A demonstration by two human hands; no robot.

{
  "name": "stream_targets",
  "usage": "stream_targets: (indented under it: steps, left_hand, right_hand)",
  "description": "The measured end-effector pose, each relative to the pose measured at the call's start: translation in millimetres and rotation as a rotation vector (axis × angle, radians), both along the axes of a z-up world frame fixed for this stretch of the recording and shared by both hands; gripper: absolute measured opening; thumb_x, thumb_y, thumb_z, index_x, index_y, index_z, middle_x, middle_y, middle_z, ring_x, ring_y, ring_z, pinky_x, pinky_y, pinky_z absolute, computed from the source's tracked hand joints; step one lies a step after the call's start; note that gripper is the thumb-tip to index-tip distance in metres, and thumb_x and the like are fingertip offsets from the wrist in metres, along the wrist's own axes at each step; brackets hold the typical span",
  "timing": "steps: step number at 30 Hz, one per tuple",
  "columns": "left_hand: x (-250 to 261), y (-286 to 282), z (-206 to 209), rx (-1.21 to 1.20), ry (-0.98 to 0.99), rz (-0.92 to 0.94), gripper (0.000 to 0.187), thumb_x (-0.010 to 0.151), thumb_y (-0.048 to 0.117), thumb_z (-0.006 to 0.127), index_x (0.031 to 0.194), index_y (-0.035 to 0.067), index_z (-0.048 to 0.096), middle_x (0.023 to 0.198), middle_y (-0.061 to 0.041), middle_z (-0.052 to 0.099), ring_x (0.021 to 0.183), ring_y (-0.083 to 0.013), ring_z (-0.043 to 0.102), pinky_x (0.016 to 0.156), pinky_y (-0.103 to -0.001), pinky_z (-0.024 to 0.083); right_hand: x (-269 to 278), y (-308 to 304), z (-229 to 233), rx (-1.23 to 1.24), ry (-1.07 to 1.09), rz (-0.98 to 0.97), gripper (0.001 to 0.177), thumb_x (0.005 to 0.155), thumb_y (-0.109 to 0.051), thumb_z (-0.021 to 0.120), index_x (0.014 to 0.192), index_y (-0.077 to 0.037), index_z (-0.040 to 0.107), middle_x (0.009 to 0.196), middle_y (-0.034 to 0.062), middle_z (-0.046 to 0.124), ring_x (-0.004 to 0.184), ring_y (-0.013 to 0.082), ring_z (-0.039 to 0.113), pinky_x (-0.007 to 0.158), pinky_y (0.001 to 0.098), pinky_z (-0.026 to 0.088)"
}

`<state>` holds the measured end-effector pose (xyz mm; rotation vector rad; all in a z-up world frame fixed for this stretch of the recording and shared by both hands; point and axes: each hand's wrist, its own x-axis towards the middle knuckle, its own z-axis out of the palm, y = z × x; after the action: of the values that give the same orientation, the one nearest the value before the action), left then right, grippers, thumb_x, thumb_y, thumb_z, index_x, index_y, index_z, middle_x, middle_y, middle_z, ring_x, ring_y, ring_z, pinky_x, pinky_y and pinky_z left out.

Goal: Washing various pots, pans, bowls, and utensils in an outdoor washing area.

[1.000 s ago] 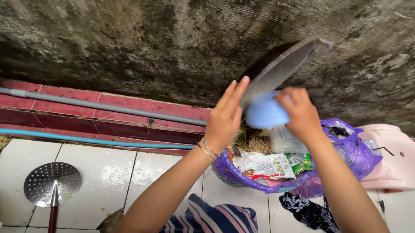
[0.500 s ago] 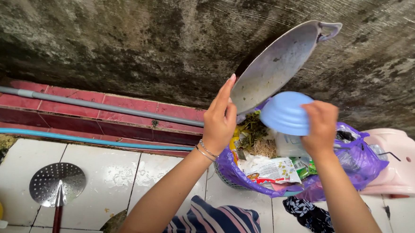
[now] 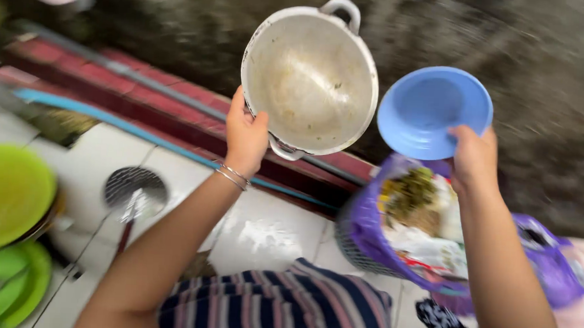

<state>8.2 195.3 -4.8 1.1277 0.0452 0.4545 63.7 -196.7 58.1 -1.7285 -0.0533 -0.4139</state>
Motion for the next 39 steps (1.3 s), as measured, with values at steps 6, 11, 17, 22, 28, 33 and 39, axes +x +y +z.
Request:
stream_targets:
  steps: [6, 11, 17, 22, 28, 33, 39]
  left_hand:
    - [-94.7, 138.5, -11.0, -0.017, 0.297, 0.129, 0.057, 0.09, -0.007, 0.048, 0.145, 0.006, 0.045, 0.104, -0.013, 0.073, 0.068, -0.0169, 0.069, 0.048, -0.034, 0.054]
    - [-200.7, 246.5, -67.1, -0.094, 0.596, 0.392, 0.056, 0.092, 0.002, 0.055, 0.147, 0.013, 0.047, 0.094, -0.013, 0.069, 0.061, -0.016, 0.061, 0.044, -0.032, 0.05]
    - [-318.8, 368.1, -126.3, -0.22, 0.686, 0.7, 0.056, 0.088, 0.002, 0.056, 0.144, 0.01, 0.052, 0.103, -0.007, 0.072, 0.061, -0.0138, 0.06, 0.039, -0.029, 0.041]
    - [-345.5, 446.0, -178.8, -0.274, 0.729, 0.816, 0.067, 0.091, 0.002, 0.057, 0.153, 0.015, 0.038, 0.106, -0.014, 0.072, 0.059, -0.0201, 0.056, 0.04, -0.031, 0.041]
    - [-320.1, 467.4, -211.7, -0.329, 0.635, 0.926, 0.066, 0.092, 0.001, 0.053, 0.155, 0.014, 0.038, 0.112, -0.013, 0.071, 0.076, -0.0242, 0.07, 0.049, -0.038, 0.055]
    - [-297.8, 472.2, -271.8, -0.396, 0.559, 0.971, 0.077, 0.094, 0.003, 0.057, 0.16, 0.018, 0.019, 0.112, -0.012, 0.068, 0.084, -0.0261, 0.073, 0.06, -0.046, 0.066]
    - [-320.0, 450.5, -187.2, 0.001, 1.055, 0.792, 0.05, 0.106, 0.027, 0.054, 0.145, -0.002, 0.044, 0.101, -0.022, 0.072, 0.085, -0.0417, 0.077, 0.061, -0.05, 0.064]
  right_hand:
    - [24.7, 194.3, -20.5, 0.088, 0.628, 0.302, 0.03, 0.095, -0.02, 0.059, 0.118, -0.001, 0.061, 0.102, 0.0114, 0.069, 0.084, 0.0263, 0.071, 0.076, 0.0464, 0.06]
    - [16.3, 384.6, -51.8, -0.14, 0.794, 0.489, 0.033, 0.094, -0.025, 0.057, 0.118, -0.003, 0.06, 0.103, 0.0124, 0.07, 0.085, 0.0277, 0.072, 0.077, 0.0471, 0.061]
    - [-32.0, 575.5, -108.8, -0.314, 0.619, 0.846, 0.036, 0.097, -0.024, 0.06, 0.123, 0.0, 0.065, 0.108, 0.0169, 0.071, 0.089, 0.0257, 0.068, 0.079, 0.0471, 0.056]
    - [-96.5, 673.0, -112.6, -0.413, 0.771, 0.896, 0.036, 0.094, -0.025, 0.055, 0.123, -0.004, 0.059, 0.103, 0.0181, 0.071, 0.08, 0.0306, 0.072, 0.068, 0.0496, 0.061]
    - [-113.2, 746.1, -184.1, -0.244, 0.753, 1.089, 0.04, 0.093, -0.021, 0.059, 0.122, 0.007, 0.053, 0.105, 0.0197, 0.068, 0.085, 0.0339, 0.074, 0.066, 0.0486, 0.067]
    - [-133.0, 783.4, -216.4, -0.24, 0.863, 1.09, 0.056, 0.095, -0.03, 0.068, 0.126, 0.006, 0.038, 0.087, 0.0246, 0.065, 0.065, 0.0343, 0.071, 0.061, 0.0468, 0.065]
    - [-121.6, 820.9, -264.7, -0.748, 0.434, 1.062, 0.055, 0.095, -0.049, 0.071, 0.108, 0.004, 0.062, 0.086, 0.0276, 0.073, 0.068, 0.0368, 0.074, 0.062, 0.0478, 0.061]
